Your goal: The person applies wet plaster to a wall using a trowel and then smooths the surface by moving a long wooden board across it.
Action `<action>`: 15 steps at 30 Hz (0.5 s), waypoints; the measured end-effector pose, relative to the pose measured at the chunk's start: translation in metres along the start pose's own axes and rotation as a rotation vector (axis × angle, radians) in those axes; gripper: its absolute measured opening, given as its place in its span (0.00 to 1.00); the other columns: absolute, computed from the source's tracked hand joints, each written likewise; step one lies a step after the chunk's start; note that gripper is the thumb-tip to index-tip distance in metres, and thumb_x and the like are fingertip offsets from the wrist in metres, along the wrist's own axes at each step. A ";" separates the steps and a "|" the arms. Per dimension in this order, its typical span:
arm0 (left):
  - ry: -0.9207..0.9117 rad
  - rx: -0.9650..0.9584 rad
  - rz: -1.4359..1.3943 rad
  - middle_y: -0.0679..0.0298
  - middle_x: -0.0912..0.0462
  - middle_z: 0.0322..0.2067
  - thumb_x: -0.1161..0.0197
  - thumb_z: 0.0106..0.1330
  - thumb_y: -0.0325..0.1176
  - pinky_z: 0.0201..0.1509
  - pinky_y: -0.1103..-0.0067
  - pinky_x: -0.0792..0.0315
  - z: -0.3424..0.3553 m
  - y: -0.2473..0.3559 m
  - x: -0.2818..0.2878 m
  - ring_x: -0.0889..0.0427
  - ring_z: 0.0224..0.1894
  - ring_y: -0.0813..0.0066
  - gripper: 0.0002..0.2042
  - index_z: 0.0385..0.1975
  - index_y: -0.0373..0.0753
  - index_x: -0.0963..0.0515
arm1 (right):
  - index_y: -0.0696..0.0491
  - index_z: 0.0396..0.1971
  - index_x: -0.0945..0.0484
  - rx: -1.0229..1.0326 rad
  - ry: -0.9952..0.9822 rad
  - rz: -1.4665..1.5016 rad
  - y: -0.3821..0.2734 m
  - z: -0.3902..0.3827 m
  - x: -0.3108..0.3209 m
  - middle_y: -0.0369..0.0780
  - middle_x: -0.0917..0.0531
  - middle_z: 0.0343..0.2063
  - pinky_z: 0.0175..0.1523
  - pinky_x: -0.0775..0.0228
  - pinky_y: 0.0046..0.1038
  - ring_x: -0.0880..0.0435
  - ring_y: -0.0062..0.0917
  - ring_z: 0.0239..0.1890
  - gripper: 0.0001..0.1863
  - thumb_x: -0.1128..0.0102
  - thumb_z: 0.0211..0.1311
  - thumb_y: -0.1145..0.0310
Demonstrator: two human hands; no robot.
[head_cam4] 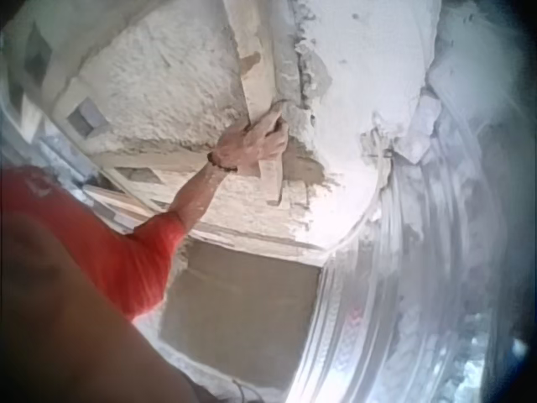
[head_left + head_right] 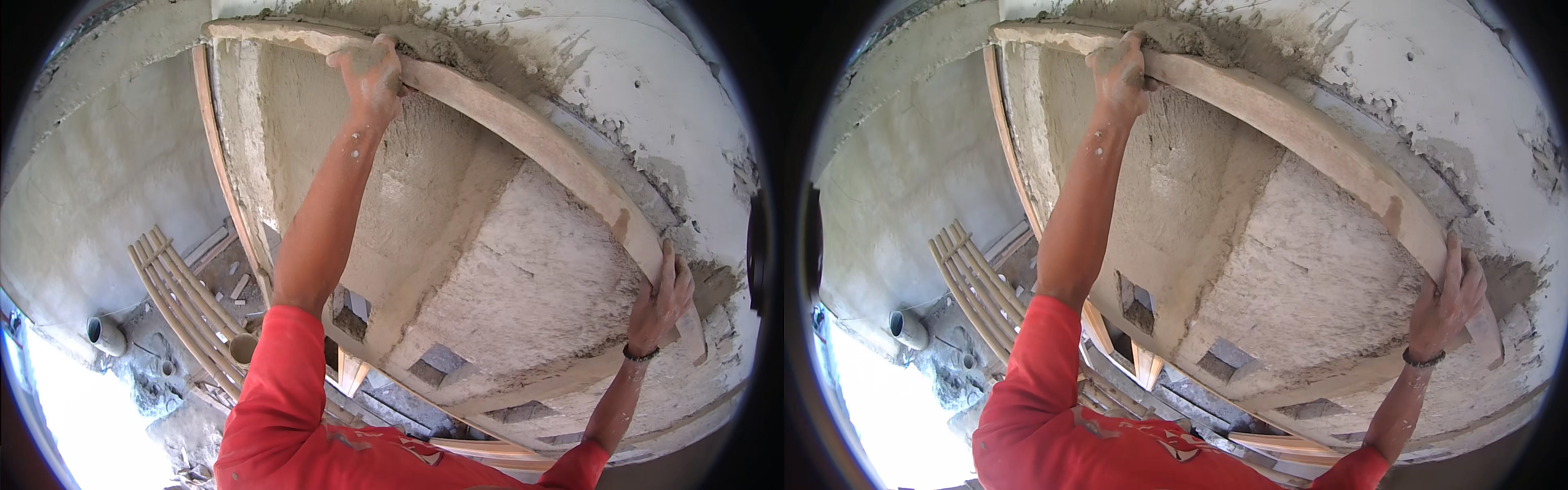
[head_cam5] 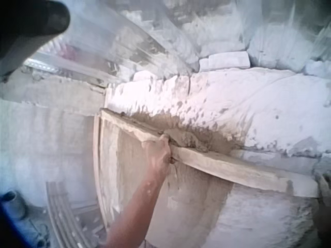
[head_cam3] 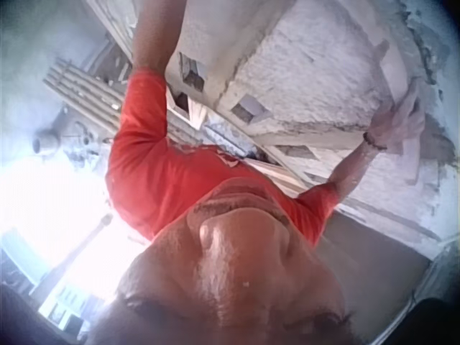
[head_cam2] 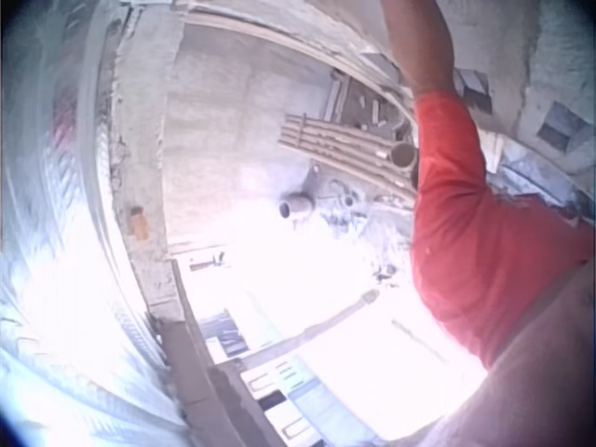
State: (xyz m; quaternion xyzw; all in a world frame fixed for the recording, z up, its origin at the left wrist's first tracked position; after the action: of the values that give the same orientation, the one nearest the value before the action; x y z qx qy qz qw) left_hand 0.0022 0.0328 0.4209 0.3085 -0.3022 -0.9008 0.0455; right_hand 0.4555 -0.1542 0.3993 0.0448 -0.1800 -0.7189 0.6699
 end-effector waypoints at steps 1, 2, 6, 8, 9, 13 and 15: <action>-0.085 -0.135 0.126 0.55 0.31 0.38 0.40 0.62 0.34 0.36 0.73 0.27 0.014 -0.007 0.006 0.28 0.38 0.70 0.20 0.47 0.34 0.41 | 0.47 0.56 0.25 0.001 0.002 0.003 -0.001 0.005 0.001 0.43 0.24 0.45 0.55 0.38 0.39 0.27 0.39 0.49 0.29 0.42 0.48 0.77; -0.115 -0.175 0.250 0.57 0.30 0.38 0.38 0.61 0.36 0.41 0.70 0.30 0.025 -0.005 0.006 0.29 0.37 0.71 0.23 0.49 0.35 0.43 | 0.47 0.56 0.25 0.004 0.005 0.002 -0.002 0.012 0.004 0.43 0.24 0.45 0.55 0.39 0.39 0.27 0.38 0.50 0.29 0.41 0.48 0.77; -0.119 -0.062 0.460 0.60 0.23 0.18 0.34 0.57 0.41 0.17 0.68 0.32 0.033 0.037 -0.020 0.24 0.18 0.67 0.12 0.31 0.40 0.21 | 0.43 0.58 0.26 0.042 0.051 -0.055 0.015 0.035 0.011 0.42 0.24 0.45 0.55 0.37 0.39 0.26 0.38 0.49 0.31 0.38 0.48 0.74; 0.050 0.149 0.221 0.61 0.25 0.19 0.39 0.60 0.41 0.16 0.69 0.33 0.033 0.056 -0.026 0.26 0.17 0.67 0.12 0.29 0.37 0.23 | 0.42 0.58 0.26 0.030 0.070 -0.023 0.022 0.043 0.009 0.42 0.23 0.45 0.54 0.36 0.39 0.26 0.38 0.49 0.31 0.38 0.48 0.74; 0.134 0.253 0.105 0.61 0.25 0.19 0.41 0.62 0.41 0.16 0.69 0.34 0.030 0.056 -0.030 0.26 0.17 0.68 0.13 0.28 0.36 0.24 | 0.42 0.58 0.26 0.021 0.073 -0.004 0.028 0.042 0.005 0.42 0.23 0.45 0.53 0.36 0.39 0.26 0.38 0.48 0.31 0.38 0.48 0.74; 0.091 0.243 0.048 0.60 0.25 0.22 0.45 0.63 0.40 0.16 0.68 0.34 0.017 0.051 -0.030 0.26 0.20 0.69 0.12 0.26 0.36 0.26 | 0.40 0.56 0.25 0.029 0.046 -0.010 0.042 0.044 0.015 0.42 0.21 0.45 0.51 0.34 0.37 0.25 0.38 0.48 0.31 0.34 0.47 0.72; -0.032 0.143 0.104 0.61 0.26 0.22 0.46 0.63 0.37 0.17 0.68 0.33 0.007 0.060 -0.030 0.26 0.21 0.69 0.11 0.29 0.35 0.25 | 0.43 0.55 0.24 -0.044 -0.015 0.010 0.051 0.034 0.017 0.42 0.21 0.45 0.51 0.33 0.37 0.24 0.38 0.47 0.30 0.32 0.47 0.73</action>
State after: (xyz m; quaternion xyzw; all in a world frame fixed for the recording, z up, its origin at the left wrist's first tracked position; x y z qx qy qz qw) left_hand 0.0156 -0.0043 0.4755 0.2806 -0.3821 -0.8781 0.0651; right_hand 0.4920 -0.1656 0.4507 0.0237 -0.1695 -0.7197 0.6729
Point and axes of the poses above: each hand's wrist, its own z-axis towards the middle knuckle, its own x-axis out of the back of the hand, y = z × x, the point moved 5 cm from there along z, towards the middle knuckle
